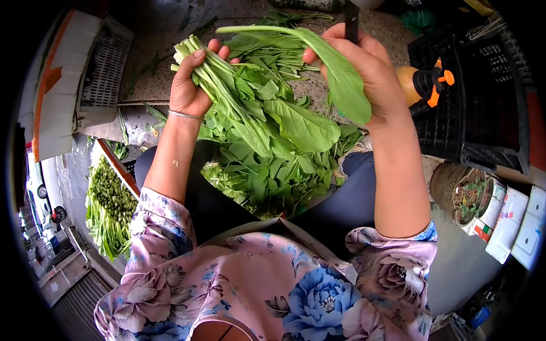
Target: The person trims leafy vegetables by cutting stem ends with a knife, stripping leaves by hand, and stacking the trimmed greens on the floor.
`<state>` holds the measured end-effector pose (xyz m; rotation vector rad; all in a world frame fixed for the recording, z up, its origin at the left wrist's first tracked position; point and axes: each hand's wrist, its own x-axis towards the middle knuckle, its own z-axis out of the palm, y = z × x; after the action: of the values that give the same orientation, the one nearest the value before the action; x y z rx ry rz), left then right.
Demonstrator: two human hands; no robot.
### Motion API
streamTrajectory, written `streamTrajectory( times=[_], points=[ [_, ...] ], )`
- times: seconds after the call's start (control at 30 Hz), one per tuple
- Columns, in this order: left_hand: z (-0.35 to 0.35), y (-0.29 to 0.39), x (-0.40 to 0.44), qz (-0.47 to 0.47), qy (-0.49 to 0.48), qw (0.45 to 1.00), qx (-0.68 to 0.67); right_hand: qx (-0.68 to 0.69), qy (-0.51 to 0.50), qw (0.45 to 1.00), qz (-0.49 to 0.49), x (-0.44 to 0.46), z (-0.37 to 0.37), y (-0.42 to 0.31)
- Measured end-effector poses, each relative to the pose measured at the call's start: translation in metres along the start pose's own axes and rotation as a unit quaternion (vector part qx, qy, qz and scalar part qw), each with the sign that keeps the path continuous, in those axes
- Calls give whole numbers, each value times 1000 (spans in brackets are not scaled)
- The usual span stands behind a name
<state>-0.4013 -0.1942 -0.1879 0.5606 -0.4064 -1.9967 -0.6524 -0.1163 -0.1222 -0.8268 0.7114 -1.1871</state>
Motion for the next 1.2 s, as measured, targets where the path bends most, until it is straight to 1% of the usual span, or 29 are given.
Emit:
streamTrajectory(
  times=[0.03,0.07,0.1,0.13,0.17,0.2,0.23,0.27,0.33,0.37,0.4,0.43,0.47,0.53,0.6,0.63,0.67,0.73,0.77,0.8,0.87,0.9,0.93,1.0,1.03,1.07,1.1,1.13,1.2],
  points=[
    [1,2,-2,-3,-8,1000,5,-104,69,992,-25,-4,-1,-6],
    [1,4,-3,-6,-16,1000,10,-155,104,981,-52,-7,-1,-8],
    [1,4,-2,18,7,1000,-2,-206,142,965,-76,-10,-2,-11],
    [0,6,-2,20,9,1000,-1,-205,141,966,-76,-11,-6,-10],
    [-2,8,-2,27,-3,999,-17,-377,163,907,-90,-12,-11,-5],
    [-3,10,-2,33,-15,999,-33,-537,180,818,-102,-14,-16,0],
    [0,10,-4,43,4,999,-27,-518,156,841,-17,-17,-19,7],
    [-1,11,-4,41,5,999,-25,-516,158,842,-16,-20,-20,12],
    [-5,13,-4,19,-40,998,-47,-555,137,815,93,-21,-10,19],
    [-5,11,-4,20,-41,998,-46,-525,174,827,99,-21,4,15],
    [-4,9,-4,19,-41,998,-46,-525,176,827,100,-20,14,17],
    [-3,7,-5,14,-47,998,-38,-450,144,881,38,-19,22,20],
    [-2,5,-5,8,-53,998,-29,-368,111,923,-24,-20,30,23],
    [0,0,-5,1,-57,998,-24,-372,101,922,-18,-19,36,30],
    [3,-4,-4,-8,-59,998,-23,-507,82,851,-109,-16,29,38],
    [3,-6,-2,-9,-52,998,-23,-477,106,867,-95,-16,28,37],
    [3,-7,0,-10,-45,999,-24,-477,107,867,-94,-16,28,33],
    [5,-9,1,-5,-14,1000,-10,-361,182,909,-99,-14,25,21],
    [6,-11,1,-16,-20,1000,-12,-338,184,915,-123,-14,24,17],
    [7,-13,2,-27,-26,999,-13,-338,183,915,-123,-13,22,16],
    [9,-16,2,-65,-53,996,-3,-259,211,937,-99,-13,19,14],
    [9,-18,3,-75,-51,996,7,-256,215,935,-123,-11,20,16],
    [9,-20,4,-85,-49,995,17,-256,216,934,-123,-12,18,15],
    [11,-22,4,-105,-49,992,58,-197,223,951,-88,-14,13,13],
    [11,-25,4,-108,-65,990,67,-197,223,951,-88,-13,14,13],
    [10,-27,5,-110,-81,988,76,-162,231,955,-91,-13,14,12],
    [9,-26,5,-137,-83,983,90,-127,238,958,-94,-12,15,12],
    [9,-27,5,-137,-83,983,91,-127,239,958,-94,-13,14,10],
    [11,-29,3,-158,-63,976,136,-58,180,977,-97,-13,12,6]
  ],
)
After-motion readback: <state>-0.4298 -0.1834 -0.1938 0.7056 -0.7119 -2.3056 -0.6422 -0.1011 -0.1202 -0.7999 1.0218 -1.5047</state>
